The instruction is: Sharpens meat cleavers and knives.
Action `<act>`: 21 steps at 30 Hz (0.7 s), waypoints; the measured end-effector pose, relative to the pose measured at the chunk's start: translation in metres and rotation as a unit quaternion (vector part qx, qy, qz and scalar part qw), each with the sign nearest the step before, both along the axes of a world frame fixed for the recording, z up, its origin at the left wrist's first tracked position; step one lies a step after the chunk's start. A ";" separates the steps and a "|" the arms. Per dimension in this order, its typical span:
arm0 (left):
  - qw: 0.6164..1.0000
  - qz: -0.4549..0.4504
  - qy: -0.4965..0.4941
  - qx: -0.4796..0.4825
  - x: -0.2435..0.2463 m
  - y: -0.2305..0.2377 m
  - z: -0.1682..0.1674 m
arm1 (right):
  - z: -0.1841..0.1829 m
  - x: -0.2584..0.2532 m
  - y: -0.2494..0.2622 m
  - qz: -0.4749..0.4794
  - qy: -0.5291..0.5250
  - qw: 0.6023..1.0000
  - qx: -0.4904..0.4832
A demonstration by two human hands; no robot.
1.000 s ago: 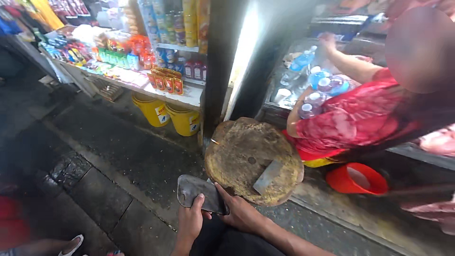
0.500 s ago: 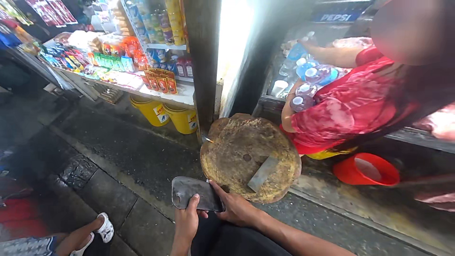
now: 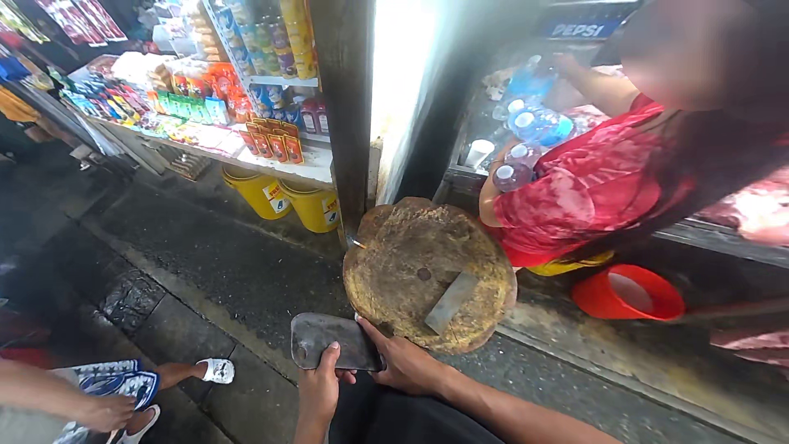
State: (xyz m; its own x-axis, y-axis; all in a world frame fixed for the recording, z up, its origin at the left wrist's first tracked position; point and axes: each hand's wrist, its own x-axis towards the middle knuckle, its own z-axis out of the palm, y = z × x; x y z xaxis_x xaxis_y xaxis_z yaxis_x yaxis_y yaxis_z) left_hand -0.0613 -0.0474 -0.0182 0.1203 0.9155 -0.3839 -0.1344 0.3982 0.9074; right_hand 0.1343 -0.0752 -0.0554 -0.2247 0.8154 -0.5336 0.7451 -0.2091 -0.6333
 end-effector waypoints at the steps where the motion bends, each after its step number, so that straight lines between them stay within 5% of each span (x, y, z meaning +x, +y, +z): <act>1: 1.000 0.002 0.000 -0.003 0.000 0.000 0.000 | 0.000 0.000 0.000 -0.001 0.000 1.000 -0.002; 21: 0.999 -0.045 -0.016 -0.003 0.004 0.015 0.003 | 0.001 -0.001 0.000 -0.051 0.022 0.998 -0.011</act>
